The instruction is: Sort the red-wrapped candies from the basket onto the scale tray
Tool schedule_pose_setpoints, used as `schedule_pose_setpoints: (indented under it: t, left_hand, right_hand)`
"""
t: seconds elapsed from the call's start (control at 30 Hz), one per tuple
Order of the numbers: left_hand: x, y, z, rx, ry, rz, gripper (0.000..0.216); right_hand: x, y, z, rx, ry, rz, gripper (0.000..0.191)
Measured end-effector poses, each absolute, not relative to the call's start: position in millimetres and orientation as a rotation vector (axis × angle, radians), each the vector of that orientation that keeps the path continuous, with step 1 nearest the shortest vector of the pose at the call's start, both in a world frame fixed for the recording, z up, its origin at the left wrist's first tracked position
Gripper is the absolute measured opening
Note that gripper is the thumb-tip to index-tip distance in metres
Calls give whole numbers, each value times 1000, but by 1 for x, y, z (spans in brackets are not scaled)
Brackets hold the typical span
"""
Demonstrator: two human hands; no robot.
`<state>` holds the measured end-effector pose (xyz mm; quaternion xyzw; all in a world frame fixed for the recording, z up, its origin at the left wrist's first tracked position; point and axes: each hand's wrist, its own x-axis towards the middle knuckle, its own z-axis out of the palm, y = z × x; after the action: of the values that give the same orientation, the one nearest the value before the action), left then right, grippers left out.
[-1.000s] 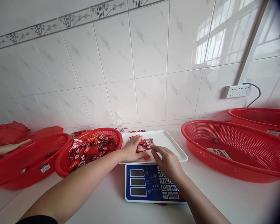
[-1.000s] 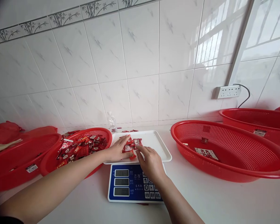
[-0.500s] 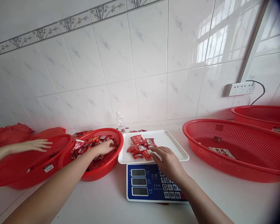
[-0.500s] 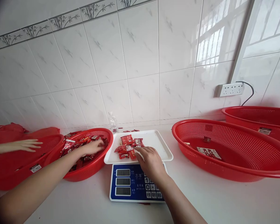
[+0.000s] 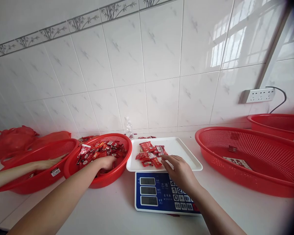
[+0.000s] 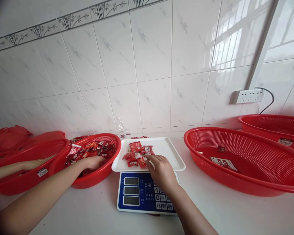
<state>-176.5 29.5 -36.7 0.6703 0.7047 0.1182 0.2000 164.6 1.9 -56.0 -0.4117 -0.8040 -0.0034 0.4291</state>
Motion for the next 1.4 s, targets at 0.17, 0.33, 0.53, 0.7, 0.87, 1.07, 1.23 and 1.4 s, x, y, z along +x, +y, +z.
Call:
schedule_pose_setpoints:
  t: [0.17, 0.33, 0.53, 0.7, 0.87, 1.07, 1.23, 1.4]
  left_hand:
    - [-175, 31, -24, 1743, 1959, 530, 13]
    - [-166, 32, -11, 1675, 1961, 786, 13]
    - [-148, 30, -3, 1697, 1927, 1011, 14]
    - [-121, 23, 8, 1708, 1843, 1152, 17]
    - [-73, -2, 12, 1707, 1627, 1275, 21]
    - [-13, -26, -4, 1824, 1271, 1254, 30]
    - [7, -22, -13, 1849, 1186, 1277, 44]
    - [14, -29, -6, 1941, 1240, 1266, 44]
  right_hand:
    - [165, 0, -55, -1040, -1998, 4, 29]
    - [164, 0, -55, -1035, -1990, 5, 29]
    - [164, -1, -54, -1016, -1991, -4, 29]
    - [164, -1, -54, -1013, -1990, -7, 28]
    - [160, -8, -52, -900, -2000, 49, 27]
    - [155, -15, -55, -624, -2028, 107, 42]
    - [158, -9, -57, -673, -1939, 97, 31]
    - [160, -7, -55, -735, -1870, 80, 27]
